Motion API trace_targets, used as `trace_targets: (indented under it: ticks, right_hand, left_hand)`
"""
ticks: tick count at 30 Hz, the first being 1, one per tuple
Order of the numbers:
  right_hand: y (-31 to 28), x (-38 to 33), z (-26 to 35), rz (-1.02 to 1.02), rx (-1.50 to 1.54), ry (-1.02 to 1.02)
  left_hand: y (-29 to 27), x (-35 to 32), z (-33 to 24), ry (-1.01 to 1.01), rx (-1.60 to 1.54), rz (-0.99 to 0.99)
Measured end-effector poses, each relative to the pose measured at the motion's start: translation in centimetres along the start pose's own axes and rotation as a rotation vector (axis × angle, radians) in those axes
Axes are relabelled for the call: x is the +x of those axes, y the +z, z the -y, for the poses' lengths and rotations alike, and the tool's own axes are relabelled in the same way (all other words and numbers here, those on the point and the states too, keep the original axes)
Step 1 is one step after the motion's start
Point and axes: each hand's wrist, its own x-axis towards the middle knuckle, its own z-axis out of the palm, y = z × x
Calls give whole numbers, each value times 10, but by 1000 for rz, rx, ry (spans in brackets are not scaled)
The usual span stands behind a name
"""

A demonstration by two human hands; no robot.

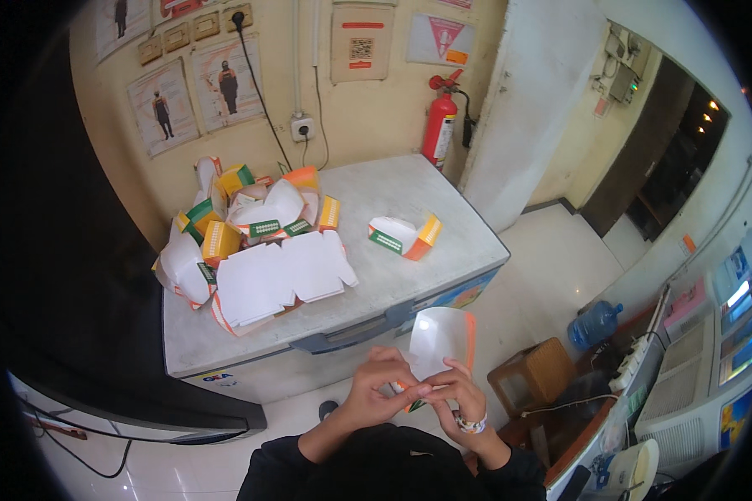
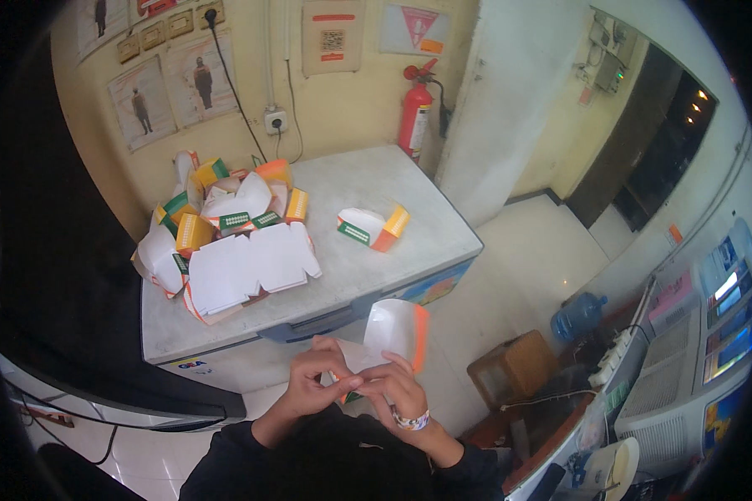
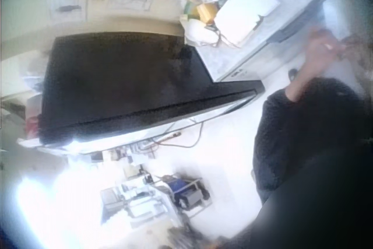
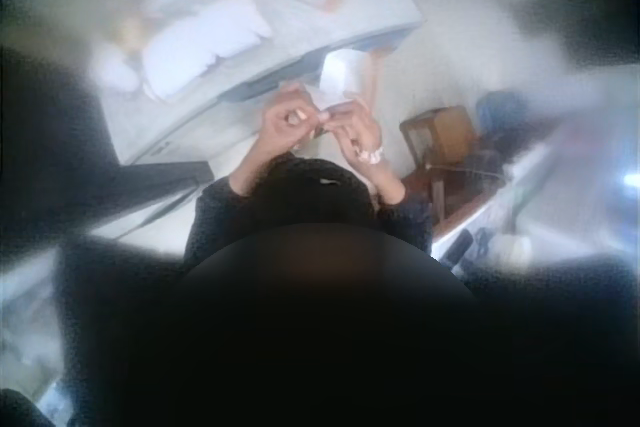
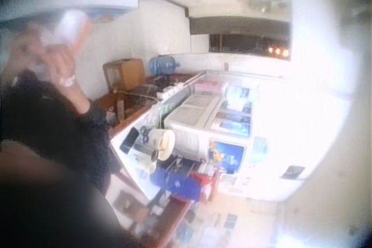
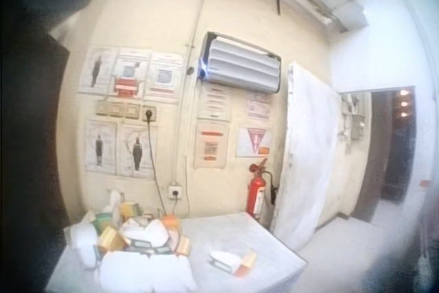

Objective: The person repeatedly picks up flat-packed cardboard boxes from a pile on a counter, folds them into shape, and places them back on the counter. The person handles multiple identical boxes one at a time throughout the clip.

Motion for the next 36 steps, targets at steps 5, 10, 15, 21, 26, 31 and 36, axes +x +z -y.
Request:
trace_targets:
  ticks: [5,10,15,21,26,31,36]
  right_hand:
    - [44,36,-2,-97,-96,-186]
    - [87,80,-12,289,826,535]
    - [161,89,1,194,467,314]
    - [216,119,-29,99,-238,-181]
    - [263,215,-85,53,-322,-260]
    - [311,192,-90,552,-194,-286]
    - [329,150,-100,780,-109,-313]
  left_hand:
    - [-51,12,13,101,15,-79]
    - [-102,3,30,475,434,-341]
    - [-151,-13,52,658,748,-465]
    - [-194,-2,74,99,498,-893]
    - [-240,-22,79,-245,775,-756]
    - [-249,-83,92,-725,848,-472]
    - [-235,-114,115,-734,815,-441]
